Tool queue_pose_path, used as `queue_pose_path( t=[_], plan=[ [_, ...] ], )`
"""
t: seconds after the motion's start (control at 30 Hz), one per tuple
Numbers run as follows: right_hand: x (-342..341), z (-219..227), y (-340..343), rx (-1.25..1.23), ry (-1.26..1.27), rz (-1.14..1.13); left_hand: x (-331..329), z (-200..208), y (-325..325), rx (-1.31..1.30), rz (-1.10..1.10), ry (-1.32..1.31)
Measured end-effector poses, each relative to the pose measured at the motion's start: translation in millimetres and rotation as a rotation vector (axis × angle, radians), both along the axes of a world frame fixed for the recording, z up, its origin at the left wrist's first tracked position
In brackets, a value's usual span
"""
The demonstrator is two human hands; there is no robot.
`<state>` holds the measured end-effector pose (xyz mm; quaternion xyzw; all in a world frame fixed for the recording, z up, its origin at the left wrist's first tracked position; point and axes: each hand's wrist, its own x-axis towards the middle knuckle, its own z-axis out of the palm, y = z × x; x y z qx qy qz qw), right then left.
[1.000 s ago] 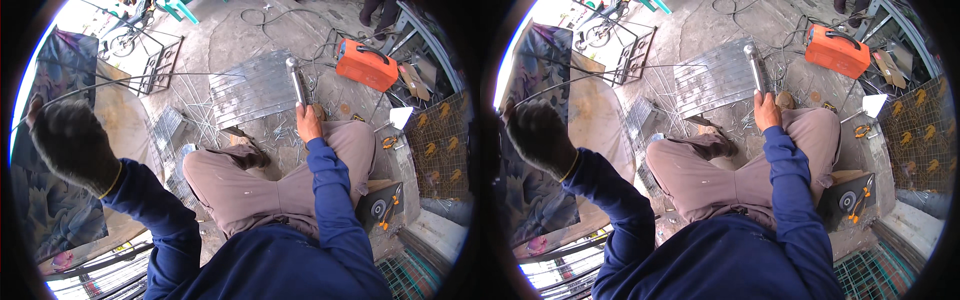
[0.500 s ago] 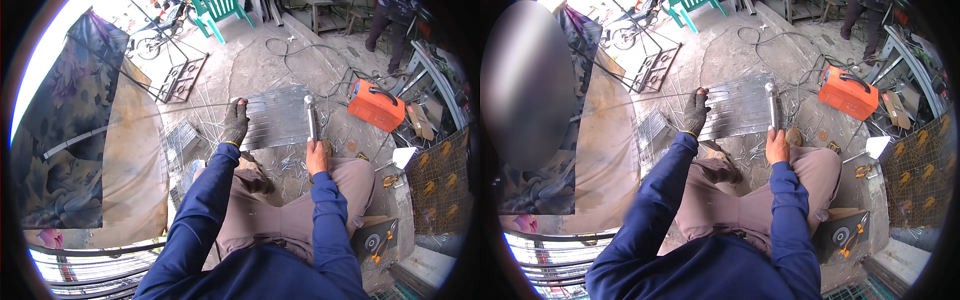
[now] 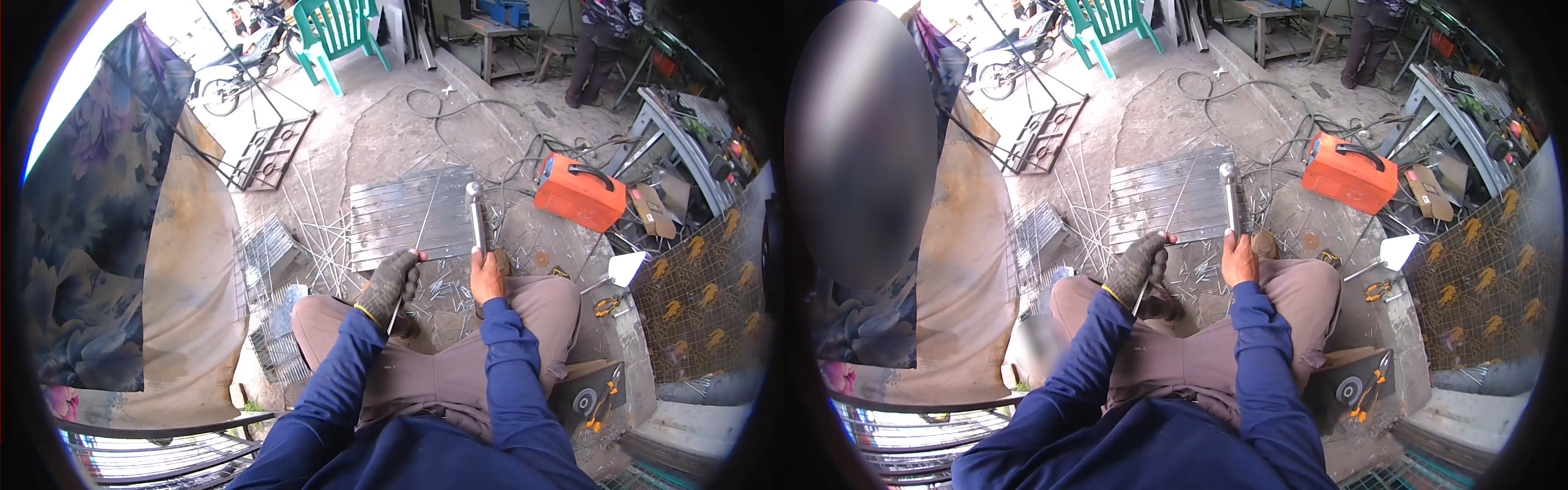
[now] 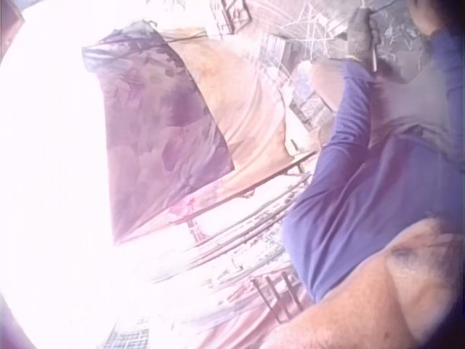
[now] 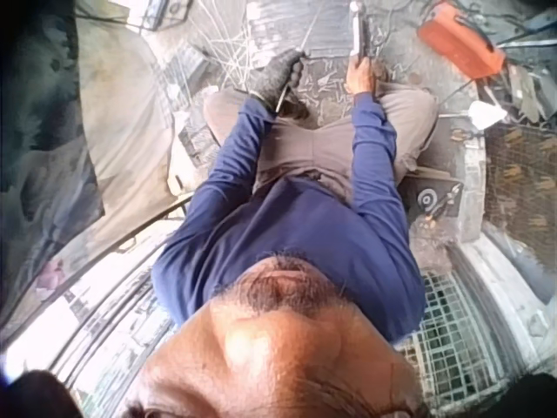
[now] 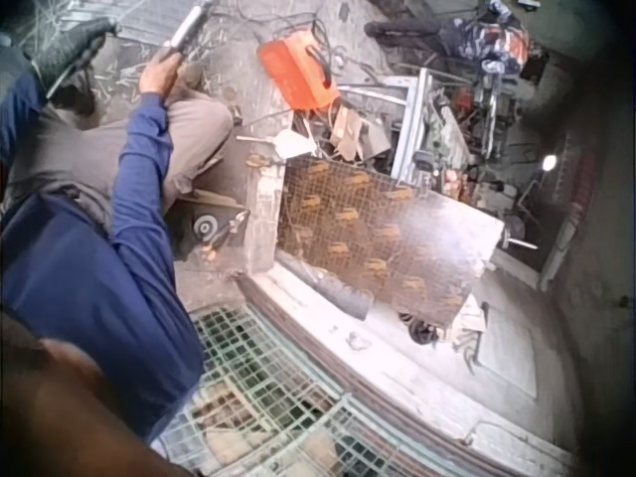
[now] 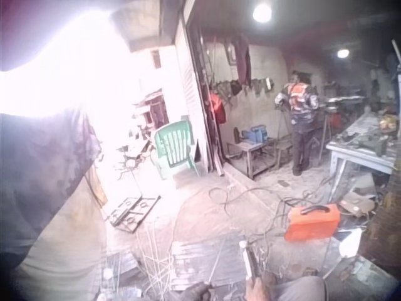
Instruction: Straighten a series of thin metal rods using a hammer on a flat surface.
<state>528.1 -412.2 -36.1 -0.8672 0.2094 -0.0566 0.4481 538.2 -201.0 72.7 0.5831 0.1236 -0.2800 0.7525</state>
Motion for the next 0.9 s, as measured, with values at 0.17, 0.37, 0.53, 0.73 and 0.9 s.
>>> queue_pose_path(
  t=[0.17,0.37,0.53,0.73,0.9],
  plan=[
    [-3,5,-11,-0.032,-0.01,0.011,-40,-25,-22,-0.177,0.117,0.143],
    [12,22,-10,-0.042,-0.017,0.031,-80,-20,-7,-0.547,0.083,0.248],
    [-4,1,-7,-0.107,-0.046,0.043,-92,-30,-11,-0.477,0.038,0.254],
    [-5,7,-3,0.062,0.07,-0.015,-92,-65,-9,-0.567,0.004,0.249],
    [-3,6,0,0.035,0.037,-0.005,-88,-55,-7,-0.538,-0.081,0.258]
  ],
)
